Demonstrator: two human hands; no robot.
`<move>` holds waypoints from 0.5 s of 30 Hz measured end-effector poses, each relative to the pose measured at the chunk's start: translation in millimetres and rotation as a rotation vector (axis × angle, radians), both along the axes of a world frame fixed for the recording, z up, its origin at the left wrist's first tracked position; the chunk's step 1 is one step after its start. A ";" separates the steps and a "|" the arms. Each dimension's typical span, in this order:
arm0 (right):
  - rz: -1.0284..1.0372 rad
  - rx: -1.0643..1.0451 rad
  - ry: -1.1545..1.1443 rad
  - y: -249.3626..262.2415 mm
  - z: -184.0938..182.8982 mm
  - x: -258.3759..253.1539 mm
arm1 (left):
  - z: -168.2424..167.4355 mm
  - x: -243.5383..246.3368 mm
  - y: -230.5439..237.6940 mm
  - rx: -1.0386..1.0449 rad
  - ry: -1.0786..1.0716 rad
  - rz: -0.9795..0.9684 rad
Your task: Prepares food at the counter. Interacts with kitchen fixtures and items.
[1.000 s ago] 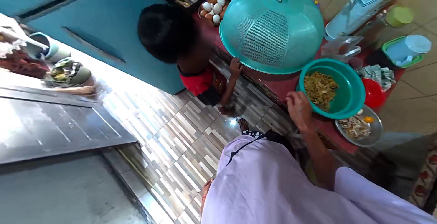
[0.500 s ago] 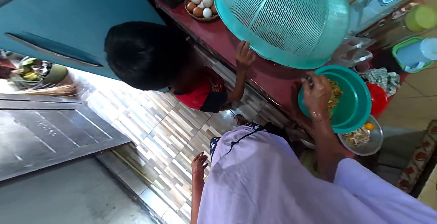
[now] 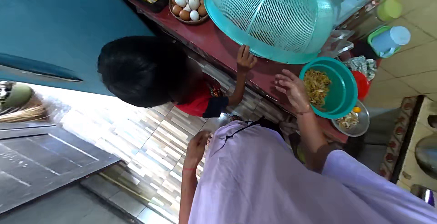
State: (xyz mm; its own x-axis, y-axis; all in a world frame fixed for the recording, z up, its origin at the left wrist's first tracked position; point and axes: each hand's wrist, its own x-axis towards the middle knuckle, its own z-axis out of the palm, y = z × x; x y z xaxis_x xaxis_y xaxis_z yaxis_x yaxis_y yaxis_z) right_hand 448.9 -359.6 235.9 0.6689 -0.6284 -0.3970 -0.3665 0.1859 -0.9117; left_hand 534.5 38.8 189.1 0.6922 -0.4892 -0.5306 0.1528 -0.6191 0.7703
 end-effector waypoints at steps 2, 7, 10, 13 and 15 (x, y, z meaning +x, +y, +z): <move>-0.040 0.043 -0.150 -9.0 0.1 10.1 | 49.1 25.8 -59.0 -0.293 -0.023 -0.108; -0.136 0.034 -0.436 -42.0 18.1 21.3 | 101.7 67.4 -195.7 -0.602 0.098 -0.345; -0.171 0.033 -0.512 -53.8 30.5 25.9 | 115.4 86.4 -259.9 -0.657 0.162 -0.287; -0.234 0.047 -0.552 -64.1 31.5 30.0 | 132.8 99.7 -295.1 -0.738 0.192 -0.208; -0.257 0.051 -0.557 -69.8 24.9 29.9 | 143.3 103.8 -302.8 -0.793 0.228 -0.208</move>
